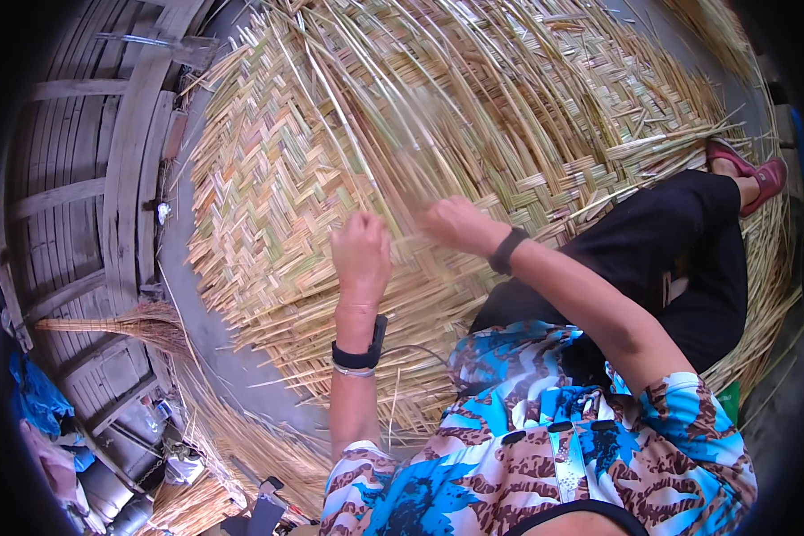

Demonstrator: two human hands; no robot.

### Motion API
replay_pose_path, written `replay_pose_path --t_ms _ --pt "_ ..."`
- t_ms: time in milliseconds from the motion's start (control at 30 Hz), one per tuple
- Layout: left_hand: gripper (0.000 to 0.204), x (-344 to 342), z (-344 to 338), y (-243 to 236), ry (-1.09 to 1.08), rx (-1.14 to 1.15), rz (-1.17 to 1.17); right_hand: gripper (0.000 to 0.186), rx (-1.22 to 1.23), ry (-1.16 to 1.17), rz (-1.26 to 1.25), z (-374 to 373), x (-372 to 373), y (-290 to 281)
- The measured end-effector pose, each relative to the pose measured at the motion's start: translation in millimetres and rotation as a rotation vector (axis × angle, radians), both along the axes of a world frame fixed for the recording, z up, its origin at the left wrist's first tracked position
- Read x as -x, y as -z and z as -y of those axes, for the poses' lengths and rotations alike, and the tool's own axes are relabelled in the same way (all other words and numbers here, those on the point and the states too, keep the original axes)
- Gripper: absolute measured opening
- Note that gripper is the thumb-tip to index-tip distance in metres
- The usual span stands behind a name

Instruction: Weaving long thin strips of natural material to create a large floor mat.

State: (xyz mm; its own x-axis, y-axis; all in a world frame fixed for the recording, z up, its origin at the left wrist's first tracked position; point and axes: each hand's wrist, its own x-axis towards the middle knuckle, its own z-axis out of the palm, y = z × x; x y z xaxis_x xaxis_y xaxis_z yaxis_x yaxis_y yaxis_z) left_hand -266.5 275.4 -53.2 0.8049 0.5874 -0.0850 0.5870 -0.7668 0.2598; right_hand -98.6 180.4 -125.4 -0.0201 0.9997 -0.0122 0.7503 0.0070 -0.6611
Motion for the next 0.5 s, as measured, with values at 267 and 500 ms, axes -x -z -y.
replay_pose_path --t_ms 267,500 --pt "0.013 -43 -47 62 -0.415 0.422 0.525 0.014 -0.099 0.444 -0.183 13 7 0" --pt "0.021 -76 -73 101 -0.28 0.313 -0.048 0.017 0.03 0.558 -0.409 20 -2 -10"
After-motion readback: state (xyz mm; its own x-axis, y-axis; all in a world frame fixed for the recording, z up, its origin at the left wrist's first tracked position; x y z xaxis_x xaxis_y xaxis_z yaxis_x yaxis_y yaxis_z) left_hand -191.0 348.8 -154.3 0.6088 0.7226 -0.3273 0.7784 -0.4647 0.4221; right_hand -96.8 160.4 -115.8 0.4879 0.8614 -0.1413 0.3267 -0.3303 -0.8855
